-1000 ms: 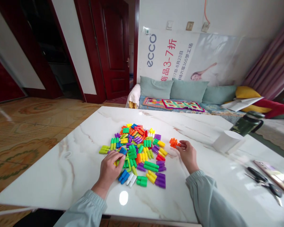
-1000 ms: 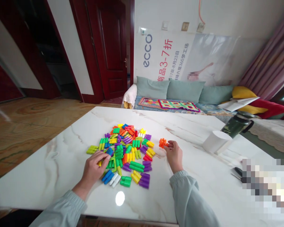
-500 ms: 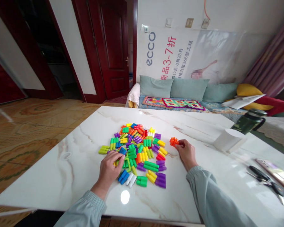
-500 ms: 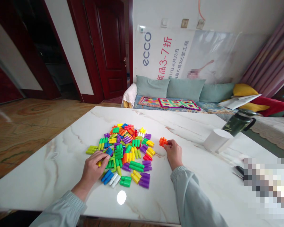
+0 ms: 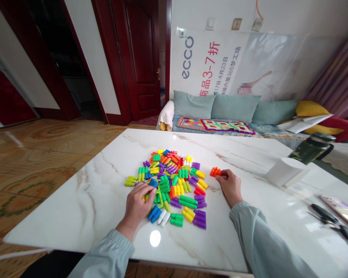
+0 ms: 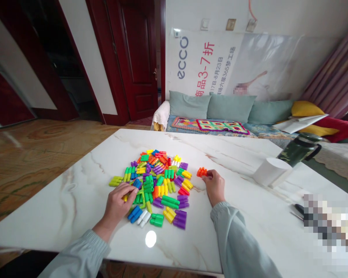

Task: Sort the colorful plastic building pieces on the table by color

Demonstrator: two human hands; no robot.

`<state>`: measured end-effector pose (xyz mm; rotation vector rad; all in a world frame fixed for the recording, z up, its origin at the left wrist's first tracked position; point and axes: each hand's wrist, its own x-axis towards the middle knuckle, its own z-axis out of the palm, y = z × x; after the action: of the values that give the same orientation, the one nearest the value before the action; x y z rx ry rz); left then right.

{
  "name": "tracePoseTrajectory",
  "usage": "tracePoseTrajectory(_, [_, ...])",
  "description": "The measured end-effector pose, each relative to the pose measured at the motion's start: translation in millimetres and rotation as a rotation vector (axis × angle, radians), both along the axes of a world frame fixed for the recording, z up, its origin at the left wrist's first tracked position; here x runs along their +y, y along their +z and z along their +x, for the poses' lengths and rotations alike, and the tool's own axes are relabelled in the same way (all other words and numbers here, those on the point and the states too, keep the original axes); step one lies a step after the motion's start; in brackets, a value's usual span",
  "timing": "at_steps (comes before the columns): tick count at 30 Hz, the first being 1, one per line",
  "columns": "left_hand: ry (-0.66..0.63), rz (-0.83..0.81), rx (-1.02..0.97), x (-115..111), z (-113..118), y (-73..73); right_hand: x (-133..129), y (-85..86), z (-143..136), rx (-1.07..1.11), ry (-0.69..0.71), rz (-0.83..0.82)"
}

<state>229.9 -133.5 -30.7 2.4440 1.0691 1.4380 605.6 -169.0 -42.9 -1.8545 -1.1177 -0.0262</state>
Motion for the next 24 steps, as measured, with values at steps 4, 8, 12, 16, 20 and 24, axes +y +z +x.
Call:
tracePoseTrajectory(4, [0.000,-0.006,-0.003,-1,0,0.5,-1,0.9,-2,-0.011,-0.018,0.000])
tracePoseTrajectory(8, [0.007,-0.015,0.000,-1,0,0.6,-1,-1.0,-4,-0.030,-0.033,0.005])
tracePoseTrajectory(12, [0.010,-0.020,-0.002,-2,0,1.0,2,-3.3,-6,-0.072,0.011,-0.001])
tracePoseTrajectory(16, [0.010,-0.022,-0.008,-1,0,0.4,8,-4.6,-6,-0.154,0.056,-0.080])
tracePoseTrajectory(20, [0.009,-0.025,-0.007,-1,0,-0.9,10,-5.0,-6,-0.172,0.044,-0.124])
tracePoseTrajectory(24, [0.005,-0.031,-0.005,-1,-1,-1.8,11,-3.8,-10,-0.196,0.031,-0.159])
